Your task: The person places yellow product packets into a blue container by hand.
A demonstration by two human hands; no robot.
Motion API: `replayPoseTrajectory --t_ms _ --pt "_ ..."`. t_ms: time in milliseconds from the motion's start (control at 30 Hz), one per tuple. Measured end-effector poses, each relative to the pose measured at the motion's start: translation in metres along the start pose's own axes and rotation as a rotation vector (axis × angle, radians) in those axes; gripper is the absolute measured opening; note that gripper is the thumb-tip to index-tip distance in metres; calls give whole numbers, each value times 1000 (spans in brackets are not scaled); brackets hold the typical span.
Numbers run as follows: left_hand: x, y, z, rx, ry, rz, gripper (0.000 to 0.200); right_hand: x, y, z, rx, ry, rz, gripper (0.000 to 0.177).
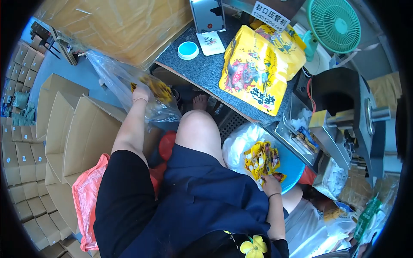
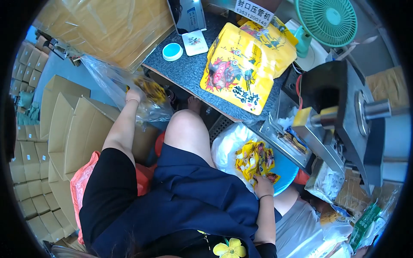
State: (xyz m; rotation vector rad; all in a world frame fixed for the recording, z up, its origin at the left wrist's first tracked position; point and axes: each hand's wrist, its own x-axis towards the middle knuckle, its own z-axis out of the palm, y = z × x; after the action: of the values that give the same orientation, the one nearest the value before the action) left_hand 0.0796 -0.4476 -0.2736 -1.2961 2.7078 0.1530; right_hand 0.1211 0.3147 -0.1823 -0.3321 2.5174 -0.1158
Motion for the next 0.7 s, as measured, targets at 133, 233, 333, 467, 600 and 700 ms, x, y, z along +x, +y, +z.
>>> replayPoseTrajectory --t_ms 133,233,333,467,600,700 --pt "-41 28 -64 -9 -41 254 35 0 -11 -12 81 -27 64 29" --pt "-49 51 -112 268 -429 603 26 2 3 3 100 -13 96 26" --pt "-131 114 -216 456 -709 621 21 -2 4 1 138 79 38 23" --pt "-286 159 -306 222 -173 1015 12 -3 17 6 195 201 -127 19" --pt "-439 200 -320 -19 22 1464 17 -21 21 -4 382 440 -262 23" --pt "-474 232 -256 -72 -108 1610 27 -37 25 -14 473 570 -349 25"
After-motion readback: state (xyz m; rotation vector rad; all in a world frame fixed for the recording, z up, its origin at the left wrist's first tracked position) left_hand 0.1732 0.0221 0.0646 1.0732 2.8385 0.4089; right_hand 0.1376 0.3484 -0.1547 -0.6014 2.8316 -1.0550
